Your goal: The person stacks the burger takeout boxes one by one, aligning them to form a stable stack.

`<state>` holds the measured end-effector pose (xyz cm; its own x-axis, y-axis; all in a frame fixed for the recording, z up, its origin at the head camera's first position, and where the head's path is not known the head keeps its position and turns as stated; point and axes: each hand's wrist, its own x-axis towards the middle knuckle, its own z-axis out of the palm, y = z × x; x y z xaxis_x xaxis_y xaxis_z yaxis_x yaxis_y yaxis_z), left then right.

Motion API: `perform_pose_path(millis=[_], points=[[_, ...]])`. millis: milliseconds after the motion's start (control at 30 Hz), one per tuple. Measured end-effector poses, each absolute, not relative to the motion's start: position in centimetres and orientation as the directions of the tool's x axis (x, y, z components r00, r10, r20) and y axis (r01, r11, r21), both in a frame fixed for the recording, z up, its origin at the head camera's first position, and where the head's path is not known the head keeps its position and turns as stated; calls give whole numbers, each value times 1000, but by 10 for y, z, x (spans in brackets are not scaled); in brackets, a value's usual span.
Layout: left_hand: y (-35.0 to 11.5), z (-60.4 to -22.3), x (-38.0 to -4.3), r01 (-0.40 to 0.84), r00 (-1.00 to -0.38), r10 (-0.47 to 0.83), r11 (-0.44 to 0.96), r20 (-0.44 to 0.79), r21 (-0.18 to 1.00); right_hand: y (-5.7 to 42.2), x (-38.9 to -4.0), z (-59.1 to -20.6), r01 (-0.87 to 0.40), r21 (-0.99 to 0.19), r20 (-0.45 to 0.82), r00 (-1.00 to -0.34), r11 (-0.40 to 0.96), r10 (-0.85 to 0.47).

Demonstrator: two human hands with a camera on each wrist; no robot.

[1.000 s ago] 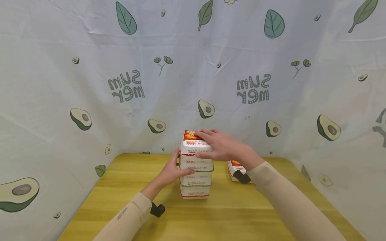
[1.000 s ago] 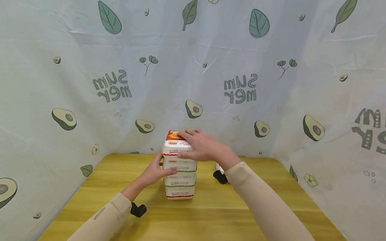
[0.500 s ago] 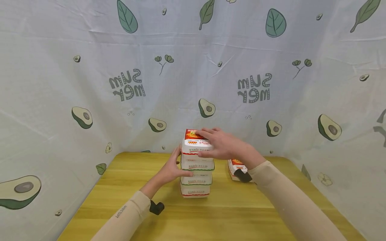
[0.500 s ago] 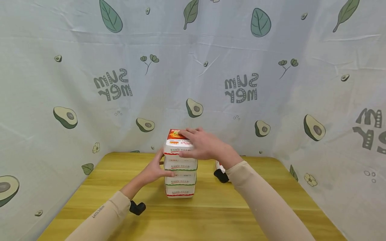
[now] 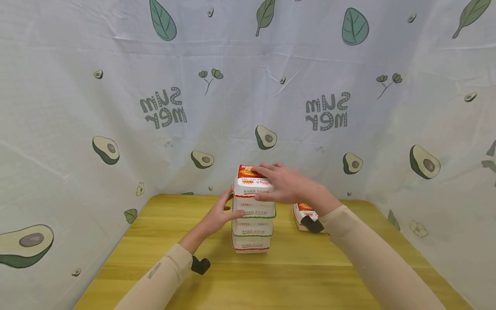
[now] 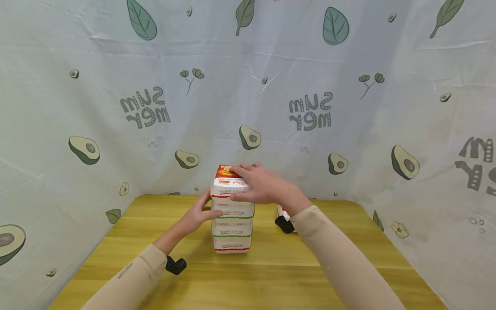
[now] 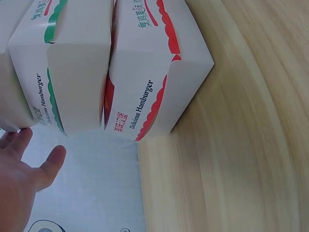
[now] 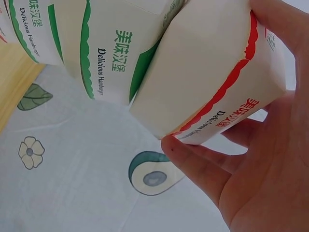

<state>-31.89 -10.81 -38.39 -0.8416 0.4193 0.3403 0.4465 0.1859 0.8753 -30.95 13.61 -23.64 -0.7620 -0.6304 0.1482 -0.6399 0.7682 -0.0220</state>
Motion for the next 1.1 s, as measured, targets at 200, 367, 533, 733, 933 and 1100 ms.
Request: perform_pose_path(millis=[200,367,533,733,933,1100], points=[[-108,-382,-320,457,-841,412,193,350,868,139,-310,-235,-636,-34,145,-767,771,-625],[-108,-381,-320,461,-839,412,193,355,866,141,-312,-235,-640,-36,150,-762,767,-629],[-107,-380,-321,453,-840,416,182,349,873,141,-312,-235,-640,-48,147,-764,767,-628],[-106,-378,-323,432,-846,409,155,341,888,140,-314,-234,-638,-38,142,-765,769,-628],[-104,-369,-322,471,-848,339,131,407,872,140,-315,-235,-644,-33,143,-760,764,-634],[-98,-359,-322,504,-840,307,135,447,853,140,-315,-236,-653,-31,141,-753,757,-643]])
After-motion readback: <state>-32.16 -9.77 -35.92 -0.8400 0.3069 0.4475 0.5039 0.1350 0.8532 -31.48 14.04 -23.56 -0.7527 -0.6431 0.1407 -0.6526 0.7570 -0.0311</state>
